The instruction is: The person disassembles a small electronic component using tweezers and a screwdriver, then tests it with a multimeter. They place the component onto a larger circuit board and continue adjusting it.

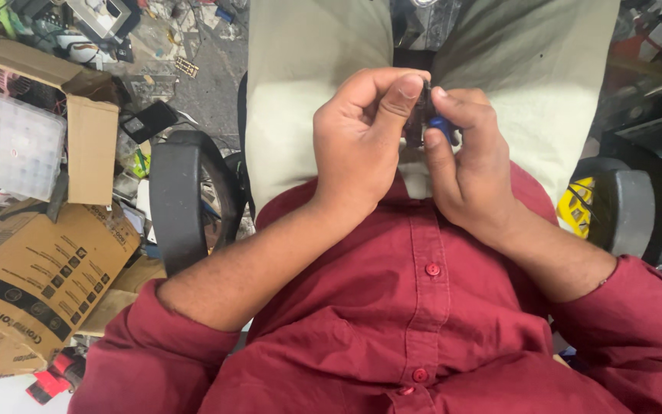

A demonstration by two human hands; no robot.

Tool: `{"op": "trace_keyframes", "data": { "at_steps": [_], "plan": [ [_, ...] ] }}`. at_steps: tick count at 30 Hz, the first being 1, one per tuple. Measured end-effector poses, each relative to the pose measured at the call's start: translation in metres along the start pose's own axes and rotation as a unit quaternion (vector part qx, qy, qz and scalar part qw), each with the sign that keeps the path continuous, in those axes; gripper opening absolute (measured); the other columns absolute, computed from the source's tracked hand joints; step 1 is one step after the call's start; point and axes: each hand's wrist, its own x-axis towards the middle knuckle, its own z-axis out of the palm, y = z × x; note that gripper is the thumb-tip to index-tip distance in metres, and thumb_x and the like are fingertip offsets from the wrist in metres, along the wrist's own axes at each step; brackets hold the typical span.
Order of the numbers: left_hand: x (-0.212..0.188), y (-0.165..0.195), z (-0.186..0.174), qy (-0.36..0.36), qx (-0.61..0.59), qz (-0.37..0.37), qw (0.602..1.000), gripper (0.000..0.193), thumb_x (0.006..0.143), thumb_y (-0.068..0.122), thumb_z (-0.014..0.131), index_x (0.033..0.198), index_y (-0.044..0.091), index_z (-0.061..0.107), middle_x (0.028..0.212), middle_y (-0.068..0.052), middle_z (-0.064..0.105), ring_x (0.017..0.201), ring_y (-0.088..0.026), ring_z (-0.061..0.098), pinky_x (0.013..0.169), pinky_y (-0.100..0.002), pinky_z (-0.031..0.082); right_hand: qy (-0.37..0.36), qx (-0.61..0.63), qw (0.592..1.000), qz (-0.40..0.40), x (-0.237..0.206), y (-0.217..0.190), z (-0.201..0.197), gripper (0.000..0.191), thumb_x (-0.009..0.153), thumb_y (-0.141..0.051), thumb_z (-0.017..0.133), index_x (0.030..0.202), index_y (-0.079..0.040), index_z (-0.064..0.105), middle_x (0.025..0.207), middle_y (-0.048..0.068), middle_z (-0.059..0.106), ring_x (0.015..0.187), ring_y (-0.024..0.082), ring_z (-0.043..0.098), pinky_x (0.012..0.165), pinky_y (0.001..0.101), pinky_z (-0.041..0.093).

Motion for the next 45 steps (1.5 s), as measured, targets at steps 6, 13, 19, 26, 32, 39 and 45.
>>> {"op": "trace_keyframes", "data": {
  "at_steps": [6, 13, 19, 26, 32, 39, 45],
  "plan": [
    [0.0, 0.0, -0.003, -0.005, 0.025, 0.018, 1.0, 0.026, 0.11, 0.023, 0.068, 0.109, -0.002, 0.073, 0.092, 0.001, 0.068, 0.084, -0.003, 0.061, 0.08, -0.021, 0.051, -0.012, -0.003, 0.999, -0.034, 0.004, 0.001, -0.004, 0.041, 0.11, 0.006, 0.059, 0.146, -0.005, 0.043, 0.126, 0.02, 0.057, 0.107, 0.029, 0.061, 0.095, 0.0356, 0.051],
    [0.002, 0.0, -0.002, -0.01, -0.044, -0.04, 0.998, 0.027, 0.109, 0.024, 0.066, 0.112, -0.002, 0.072, 0.096, 0.0, 0.071, 0.087, -0.005, 0.062, 0.079, -0.022, 0.051, -0.018, -0.028, 0.998, -0.05, 0.006, 0.001, -0.007, 0.041, 0.11, 0.005, 0.059, 0.145, -0.005, 0.043, 0.125, 0.019, 0.057, 0.107, 0.029, 0.061, 0.094, 0.0365, 0.051],
    [0.0, -0.003, -0.003, -0.026, -0.017, -0.004, 1.0, 0.029, 0.11, 0.026, 0.066, 0.109, -0.002, 0.07, 0.093, 0.001, 0.071, 0.085, -0.002, 0.061, 0.082, -0.021, 0.051, -0.017, 0.036, 0.999, -0.012, 0.002, 0.002, -0.004, 0.038, 0.112, 0.005, 0.056, 0.146, -0.005, 0.043, 0.124, 0.018, 0.058, 0.101, 0.023, 0.064, 0.089, 0.0321, 0.052],
    [0.002, -0.001, -0.005, -0.04, -0.002, -0.021, 0.999, 0.03, 0.109, 0.031, 0.065, 0.107, 0.001, 0.067, 0.09, 0.003, 0.068, 0.082, -0.001, 0.058, 0.076, -0.021, 0.049, -0.015, 0.007, 1.0, -0.019, 0.001, 0.001, -0.006, 0.038, 0.112, 0.005, 0.057, 0.146, -0.005, 0.043, 0.122, 0.017, 0.06, 0.1, 0.024, 0.064, 0.086, 0.0321, 0.053],
    [0.007, 0.009, -0.007, -0.091, 0.092, -0.022, 0.991, 0.04, 0.113, 0.039, 0.057, 0.095, 0.004, 0.061, 0.078, 0.006, 0.054, 0.074, 0.0, 0.047, 0.068, -0.02, 0.042, -0.02, -0.005, 1.0, -0.01, 0.002, -0.002, -0.011, 0.036, 0.111, 0.003, 0.059, 0.144, -0.004, 0.045, 0.124, 0.017, 0.06, 0.099, 0.024, 0.066, 0.085, 0.0316, 0.055],
    [0.014, 0.023, -0.014, -0.15, 0.115, -0.064, 0.98, 0.041, 0.112, 0.045, 0.047, 0.097, 0.008, 0.058, 0.075, 0.005, 0.057, 0.066, -0.004, 0.058, 0.057, -0.024, 0.05, -0.024, -0.008, 1.0, 0.006, -0.003, -0.004, -0.013, 0.034, 0.112, 0.001, 0.061, 0.144, -0.004, 0.049, 0.119, 0.015, 0.064, 0.097, 0.023, 0.068, 0.083, 0.0295, 0.055],
    [0.026, 0.029, -0.016, -0.193, -0.003, -0.147, 0.97, 0.041, 0.111, 0.045, 0.049, 0.093, 0.008, 0.056, 0.076, 0.002, 0.053, 0.06, -0.006, 0.051, 0.051, -0.025, 0.044, -0.035, 0.015, 0.999, 0.029, -0.003, -0.004, -0.018, 0.033, 0.11, 0.001, 0.063, 0.14, -0.003, 0.051, 0.115, 0.015, 0.066, 0.089, 0.022, 0.066, 0.078, 0.0284, 0.053]
  ]
}}
